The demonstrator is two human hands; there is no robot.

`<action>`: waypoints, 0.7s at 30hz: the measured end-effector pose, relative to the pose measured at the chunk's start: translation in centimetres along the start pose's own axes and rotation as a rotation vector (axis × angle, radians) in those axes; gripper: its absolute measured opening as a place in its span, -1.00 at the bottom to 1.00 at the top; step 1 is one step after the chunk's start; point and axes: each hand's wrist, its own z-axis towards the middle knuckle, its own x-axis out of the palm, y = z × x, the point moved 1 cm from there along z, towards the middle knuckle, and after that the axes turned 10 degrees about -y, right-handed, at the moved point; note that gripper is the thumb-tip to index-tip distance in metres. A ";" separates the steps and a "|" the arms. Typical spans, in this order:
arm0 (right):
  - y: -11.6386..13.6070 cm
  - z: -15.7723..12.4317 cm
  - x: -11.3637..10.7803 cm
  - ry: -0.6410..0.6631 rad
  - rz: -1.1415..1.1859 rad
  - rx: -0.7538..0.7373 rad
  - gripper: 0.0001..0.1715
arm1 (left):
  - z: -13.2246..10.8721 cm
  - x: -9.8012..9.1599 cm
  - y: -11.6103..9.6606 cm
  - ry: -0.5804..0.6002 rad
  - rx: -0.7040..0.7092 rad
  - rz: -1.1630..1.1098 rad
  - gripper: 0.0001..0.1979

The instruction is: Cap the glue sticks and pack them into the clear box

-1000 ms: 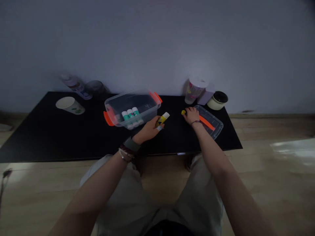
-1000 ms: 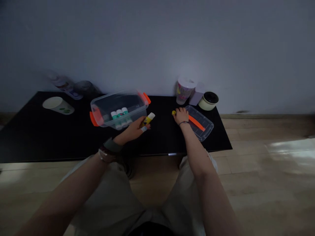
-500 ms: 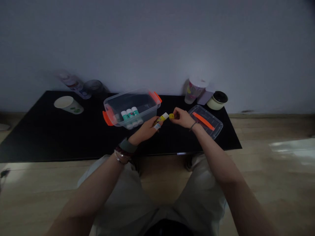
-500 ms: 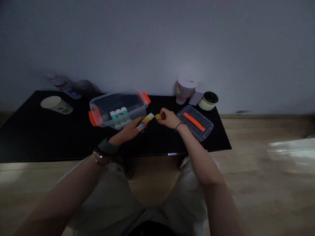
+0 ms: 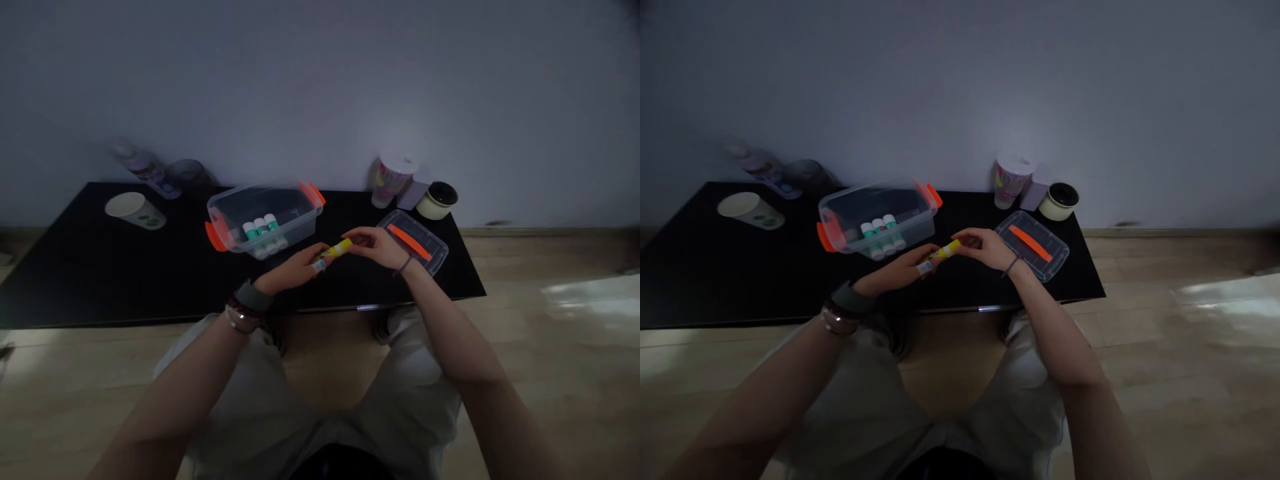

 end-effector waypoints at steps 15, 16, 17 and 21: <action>3.3 -1.4 1.5 -0.172 -0.394 -0.231 -0.52 | -0.6 0.6 -2.5 0.030 0.085 -0.151 -0.53; 3.3 -1.3 1.6 -0.187 -0.428 -0.246 -0.52 | -0.6 0.7 -2.4 0.029 0.093 -0.148 -0.53; 3.3 -1.3 1.7 -0.202 -0.457 -0.254 -0.51 | -0.6 0.7 -2.4 0.031 0.100 -0.148 -0.53; 3.1 -0.8 2.6 -0.258 -0.508 -0.221 -0.48 | -0.5 1.1 -2.1 0.012 0.137 -0.139 -0.55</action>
